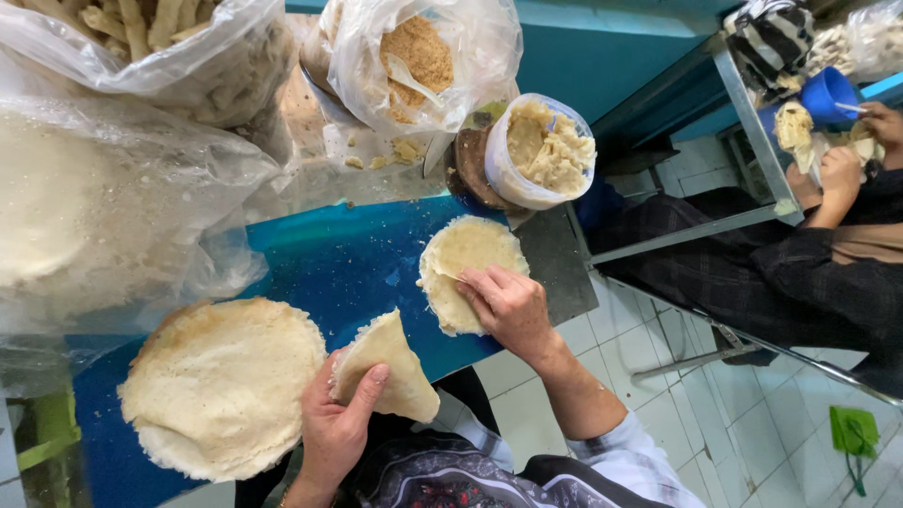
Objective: The person sits at a small table and peels a thin translucent layer off round dough discs by hand, one disc at a time, placing the peeled skin aside and stacking the discs on the blue work surface. They continue this peeling cycle repeatedly across the episode.
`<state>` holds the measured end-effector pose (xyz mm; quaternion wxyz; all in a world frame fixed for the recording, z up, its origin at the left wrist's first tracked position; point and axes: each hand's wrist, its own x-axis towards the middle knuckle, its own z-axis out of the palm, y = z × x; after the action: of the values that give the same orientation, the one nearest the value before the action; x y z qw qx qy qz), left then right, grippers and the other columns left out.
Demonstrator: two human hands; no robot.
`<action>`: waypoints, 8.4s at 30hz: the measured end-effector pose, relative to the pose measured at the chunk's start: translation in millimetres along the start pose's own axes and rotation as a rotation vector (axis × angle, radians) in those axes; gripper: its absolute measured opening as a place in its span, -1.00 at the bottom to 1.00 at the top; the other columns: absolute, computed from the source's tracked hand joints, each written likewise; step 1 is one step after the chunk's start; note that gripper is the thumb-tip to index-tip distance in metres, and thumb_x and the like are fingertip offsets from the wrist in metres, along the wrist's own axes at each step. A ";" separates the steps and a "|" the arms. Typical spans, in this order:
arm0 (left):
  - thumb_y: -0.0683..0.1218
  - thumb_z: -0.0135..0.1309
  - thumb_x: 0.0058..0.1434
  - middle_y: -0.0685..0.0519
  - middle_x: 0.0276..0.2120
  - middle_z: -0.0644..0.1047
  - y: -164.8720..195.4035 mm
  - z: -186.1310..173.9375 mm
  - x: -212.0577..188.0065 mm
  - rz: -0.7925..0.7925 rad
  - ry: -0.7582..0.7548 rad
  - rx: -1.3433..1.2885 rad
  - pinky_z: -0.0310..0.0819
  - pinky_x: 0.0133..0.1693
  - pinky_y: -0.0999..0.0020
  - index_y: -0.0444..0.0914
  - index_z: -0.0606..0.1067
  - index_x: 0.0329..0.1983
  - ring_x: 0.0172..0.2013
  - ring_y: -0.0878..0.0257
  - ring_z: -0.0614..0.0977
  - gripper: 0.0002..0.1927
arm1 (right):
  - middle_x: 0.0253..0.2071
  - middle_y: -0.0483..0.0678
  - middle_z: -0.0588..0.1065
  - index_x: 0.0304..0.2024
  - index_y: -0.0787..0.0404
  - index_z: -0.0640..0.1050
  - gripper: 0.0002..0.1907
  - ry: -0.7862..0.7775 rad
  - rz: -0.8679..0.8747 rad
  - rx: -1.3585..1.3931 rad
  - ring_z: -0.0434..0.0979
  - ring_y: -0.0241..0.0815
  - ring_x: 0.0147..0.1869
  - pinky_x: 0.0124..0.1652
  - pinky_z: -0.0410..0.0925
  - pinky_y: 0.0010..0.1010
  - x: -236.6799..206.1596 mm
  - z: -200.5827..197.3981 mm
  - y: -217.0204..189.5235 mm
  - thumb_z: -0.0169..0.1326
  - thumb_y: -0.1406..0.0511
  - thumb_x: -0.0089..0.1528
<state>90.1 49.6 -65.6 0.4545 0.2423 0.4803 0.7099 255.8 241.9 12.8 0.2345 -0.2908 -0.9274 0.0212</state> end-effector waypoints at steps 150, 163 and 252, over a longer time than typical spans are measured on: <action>-0.22 0.14 0.44 0.15 -0.28 0.51 40.1 -20.5 -18.7 0.306 0.402 0.162 0.32 -0.18 0.63 -0.33 0.48 -0.04 -0.28 0.51 0.45 -0.89 | -0.28 -0.13 0.53 -0.13 0.23 0.54 -0.85 0.374 0.644 1.438 0.50 -0.37 -0.24 -0.24 0.37 -0.56 -68.1 -49.1 52.2 0.14 0.26 0.39; -0.20 0.16 0.41 0.16 -0.25 0.52 37.4 -17.8 -16.8 0.265 0.364 0.191 0.34 -0.20 0.64 -0.33 0.49 -0.06 -0.26 0.51 0.46 -0.87 | -0.37 -0.02 0.53 -0.24 0.24 0.61 -0.84 0.094 -0.097 0.370 0.53 -0.18 -0.37 -0.36 0.39 -0.43 22.0 -11.3 53.6 0.34 0.36 0.20; -0.22 0.19 0.09 -0.15 0.06 0.52 47.3 74.0 49.9 0.782 -0.228 1.066 0.36 0.12 -0.02 -0.30 0.53 -0.04 0.10 -0.07 0.53 -0.67 | -0.09 0.01 0.55 -0.07 0.23 0.61 -0.82 0.356 0.408 0.123 0.57 -0.01 -0.04 -0.04 0.44 -0.28 -35.1 -7.4 22.3 0.20 0.43 0.26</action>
<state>104.9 121.7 3.6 0.0301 0.6634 0.5909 0.4580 296.2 240.5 0.6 0.4020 -0.4561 -0.7906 0.0728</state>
